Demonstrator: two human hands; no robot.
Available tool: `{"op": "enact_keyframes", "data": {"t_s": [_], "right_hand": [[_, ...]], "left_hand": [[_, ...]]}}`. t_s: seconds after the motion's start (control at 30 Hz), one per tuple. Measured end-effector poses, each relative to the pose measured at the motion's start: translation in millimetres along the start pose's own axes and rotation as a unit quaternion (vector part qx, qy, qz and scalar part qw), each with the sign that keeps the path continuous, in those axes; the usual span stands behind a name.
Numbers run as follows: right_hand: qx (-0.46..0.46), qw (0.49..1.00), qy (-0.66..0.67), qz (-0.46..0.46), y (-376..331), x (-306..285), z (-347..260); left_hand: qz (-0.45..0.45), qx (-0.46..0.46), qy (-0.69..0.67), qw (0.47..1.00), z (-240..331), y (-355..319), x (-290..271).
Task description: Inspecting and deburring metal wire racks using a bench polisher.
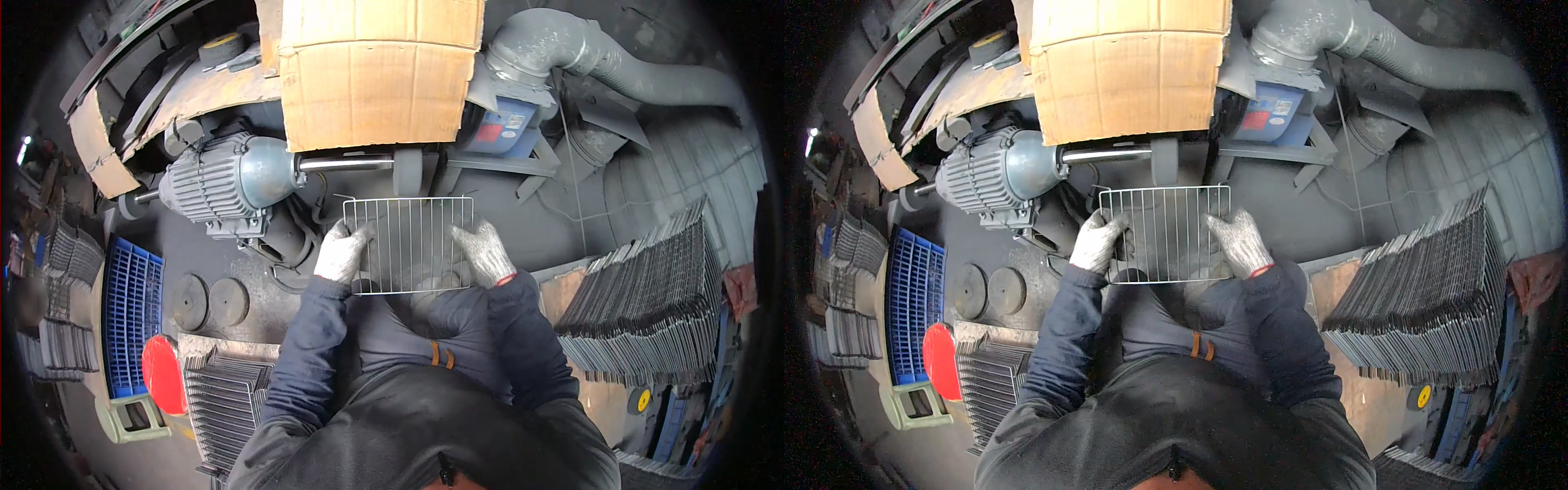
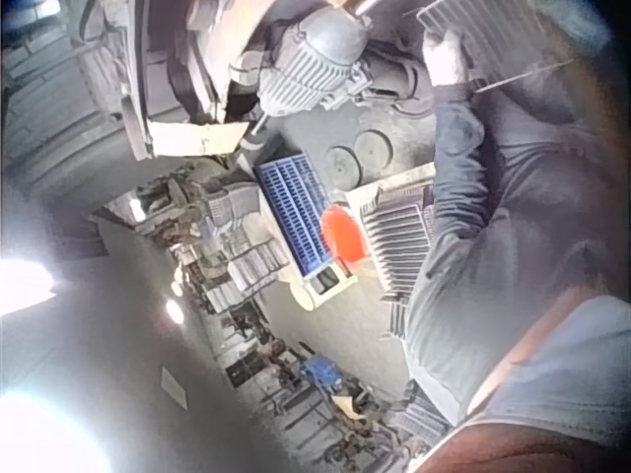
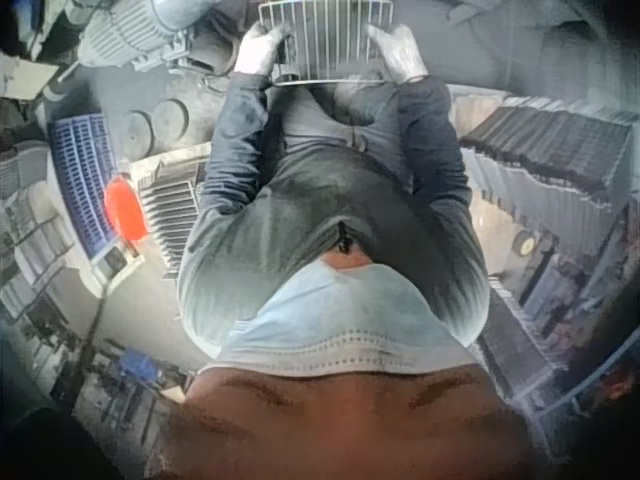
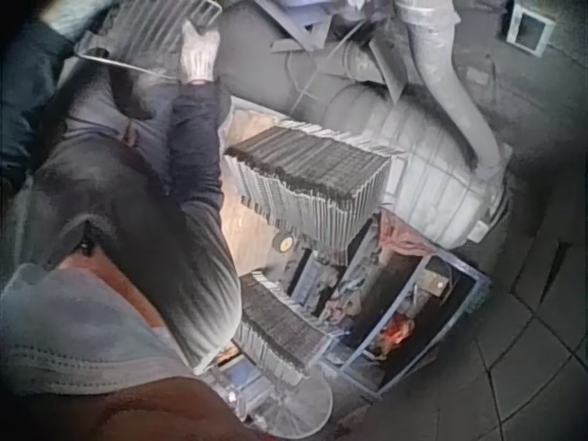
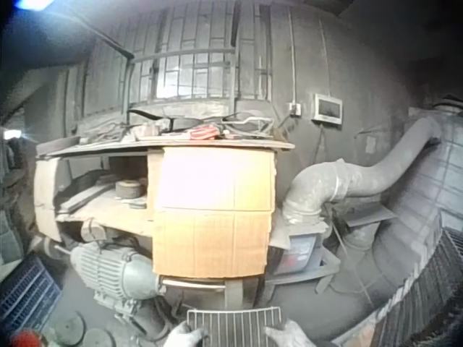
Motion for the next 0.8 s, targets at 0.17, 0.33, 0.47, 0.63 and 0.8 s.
{"op": "enact_keyframes", "data": {"t_s": [0.17, 0.33, 0.47, 0.63, 0.8], "right_hand": [[0.037, 0.997, 0.071, 0.017, 32.5, -3.3, 15.8], [0.063, 0.993, 0.093, 0.023, 54.9, -12.1, 56.1], [0.03, 0.99, 0.128, 0.043, 72.9, 10.9, 78.2], [-0.019, 1.0, 0.016, 0.018, 84.7, 80.1, 74.9], [0.057, 0.987, 0.145, 0.031, 79.0, 14.8, 117.2]], "left_hand": [[0.007, 0.007, -0.012, 1.0, -15.2, 39.1, 14.4], [0.055, 0.001, 0.066, 0.996, -47.4, 57.0, 26.3], [0.037, -0.063, -0.019, 0.997, -36.8, 40.4, 12.0], [0.088, -0.051, 0.011, 0.995, -27.1, 32.2, -54.6], [0.028, -0.111, 0.04, 0.993, -54.2, 56.0, 5.0]]}}
Point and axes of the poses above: each hand's wrist, its own y-axis towards the middle knuckle, its own x-axis out of the palm, z = x × y, the point moved 7 cm from there along y, towards the middle knuckle, and after that the axes turned 5 degrees about y, right-handed, at the moved point
